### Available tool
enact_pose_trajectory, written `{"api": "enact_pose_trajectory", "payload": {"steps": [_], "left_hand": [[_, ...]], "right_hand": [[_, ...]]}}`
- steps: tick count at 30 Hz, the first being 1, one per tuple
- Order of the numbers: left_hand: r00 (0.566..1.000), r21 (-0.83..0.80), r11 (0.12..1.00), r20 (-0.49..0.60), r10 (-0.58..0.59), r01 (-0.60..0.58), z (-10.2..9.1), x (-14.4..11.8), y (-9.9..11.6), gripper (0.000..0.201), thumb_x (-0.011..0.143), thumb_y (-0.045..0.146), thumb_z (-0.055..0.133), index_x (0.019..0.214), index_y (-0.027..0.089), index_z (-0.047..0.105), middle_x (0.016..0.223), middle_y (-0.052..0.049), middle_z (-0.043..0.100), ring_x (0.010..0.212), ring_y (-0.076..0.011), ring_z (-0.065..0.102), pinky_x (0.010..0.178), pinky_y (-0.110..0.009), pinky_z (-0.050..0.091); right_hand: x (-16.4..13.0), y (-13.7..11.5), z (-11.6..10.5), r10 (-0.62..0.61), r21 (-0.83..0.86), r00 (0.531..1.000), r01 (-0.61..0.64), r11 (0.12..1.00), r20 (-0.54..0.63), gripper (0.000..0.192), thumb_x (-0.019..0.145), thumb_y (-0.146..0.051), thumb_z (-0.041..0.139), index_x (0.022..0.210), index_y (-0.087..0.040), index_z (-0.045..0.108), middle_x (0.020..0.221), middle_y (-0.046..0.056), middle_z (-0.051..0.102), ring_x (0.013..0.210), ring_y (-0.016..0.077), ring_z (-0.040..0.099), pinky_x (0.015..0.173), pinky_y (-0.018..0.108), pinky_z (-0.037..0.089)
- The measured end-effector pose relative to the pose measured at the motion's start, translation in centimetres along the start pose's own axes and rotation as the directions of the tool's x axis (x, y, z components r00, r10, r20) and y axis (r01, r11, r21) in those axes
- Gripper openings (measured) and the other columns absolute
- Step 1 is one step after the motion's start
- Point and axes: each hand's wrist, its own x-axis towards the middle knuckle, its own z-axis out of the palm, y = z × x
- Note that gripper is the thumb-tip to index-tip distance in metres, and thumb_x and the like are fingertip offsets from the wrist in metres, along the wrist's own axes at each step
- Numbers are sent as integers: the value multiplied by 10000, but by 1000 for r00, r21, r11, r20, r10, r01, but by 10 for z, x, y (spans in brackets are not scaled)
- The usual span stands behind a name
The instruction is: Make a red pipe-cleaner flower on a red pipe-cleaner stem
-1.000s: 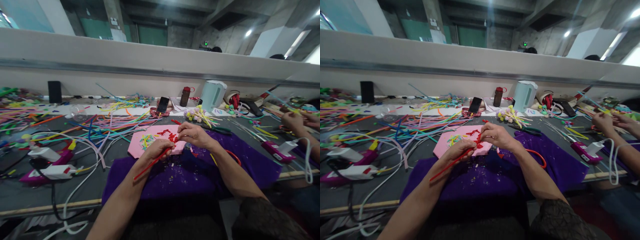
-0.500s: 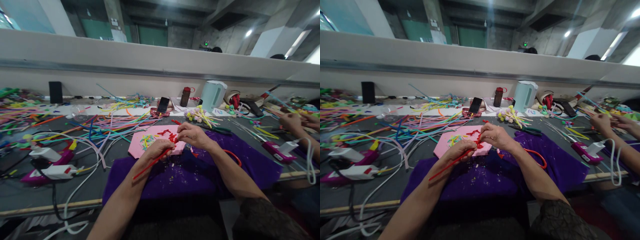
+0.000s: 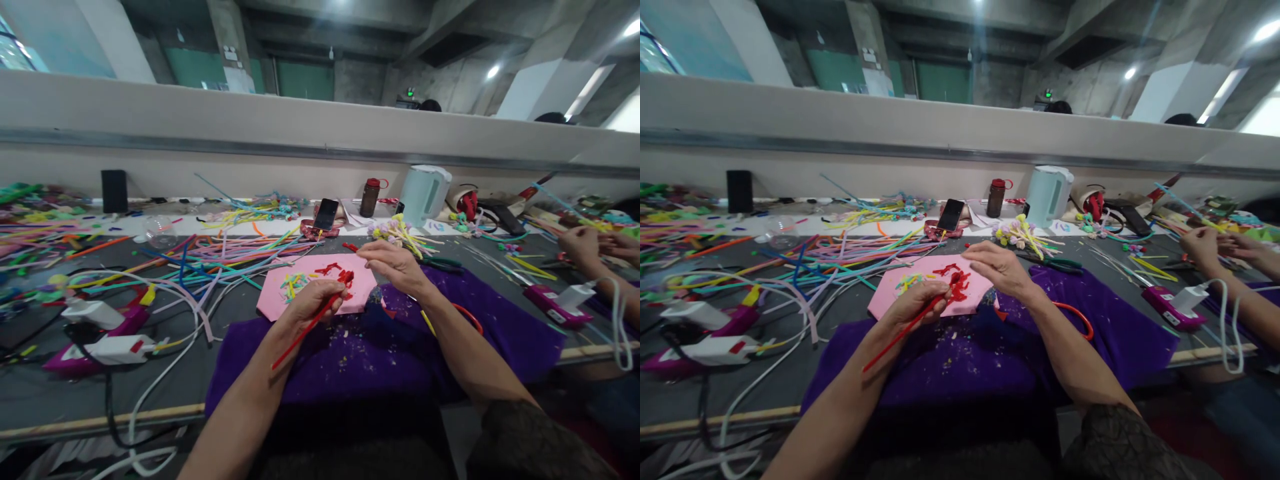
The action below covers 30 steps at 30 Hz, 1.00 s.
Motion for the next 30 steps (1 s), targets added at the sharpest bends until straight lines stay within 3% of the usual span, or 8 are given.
{"api": "enact_pose_trajectory", "payload": {"steps": [4,7,10,16,21,26,28,30], "left_hand": [[999,-136,990,-19,39,-42,0,-2,3,175,704,295,527,657,127,532,386,30,473,256,-36,337,281,-147,178],[995,-167,982,-49,84,-91,1,-4,5,175,710,295,530,664,127,530,383,33,469,261,-35,341,284,-142,187],[990,-179,974,-52,128,-136,1,-6,6,177,717,300,537,693,125,538,408,31,480,276,-35,354,292,-141,199],[988,-189,970,-57,143,-152,2,-8,6,197,714,319,541,699,122,534,423,24,487,293,-34,367,316,-141,217],[984,-178,967,-50,174,-180,3,-8,5,214,710,333,547,700,120,542,414,20,490,282,-42,361,313,-151,197],[983,-181,966,-32,180,-183,3,-8,6,204,715,324,548,695,121,542,414,19,496,285,-45,370,311,-150,210],[986,-163,973,-25,163,-165,3,-8,5,204,721,318,541,674,120,540,400,16,493,283,-49,374,306,-151,208],[993,-149,982,-26,112,-115,2,-6,3,204,721,312,535,660,117,541,396,9,499,288,-53,388,302,-148,211]], "right_hand": [[0,9,5,266,319,948,-201,926,-175,278,817,-245,450,1060,-210,579,915,39,611,599,93,568,464,204,430],[0,16,14,376,488,916,-268,831,-138,243,776,-225,466,982,-168,580,745,-2,578,467,58,507,395,175,385],[0,16,23,425,527,903,-334,781,-58,234,759,-215,457,944,-162,591,706,-17,556,430,46,474,374,170,373],[-1,4,37,421,411,903,-419,810,89,220,721,-193,480,878,-162,631,578,-33,550,447,65,486,404,173,398],[-2,3,41,405,430,906,-417,801,125,224,689,-153,480,861,-159,622,575,-31,554,467,80,507,405,179,411],[-3,6,41,361,482,927,-365,797,105,202,654,-93,405,680,-151,596,554,-30,528,441,72,477,411,184,395],[-3,5,39,361,485,931,-338,807,47,213,695,-118,418,768,-160,614,605,-24,543,459,70,469,430,189,399],[-2,2,36,328,446,945,-292,846,-4,266,738,-158,447,939,-182,619,779,8,582,562,84,509,479,201,421]]}}
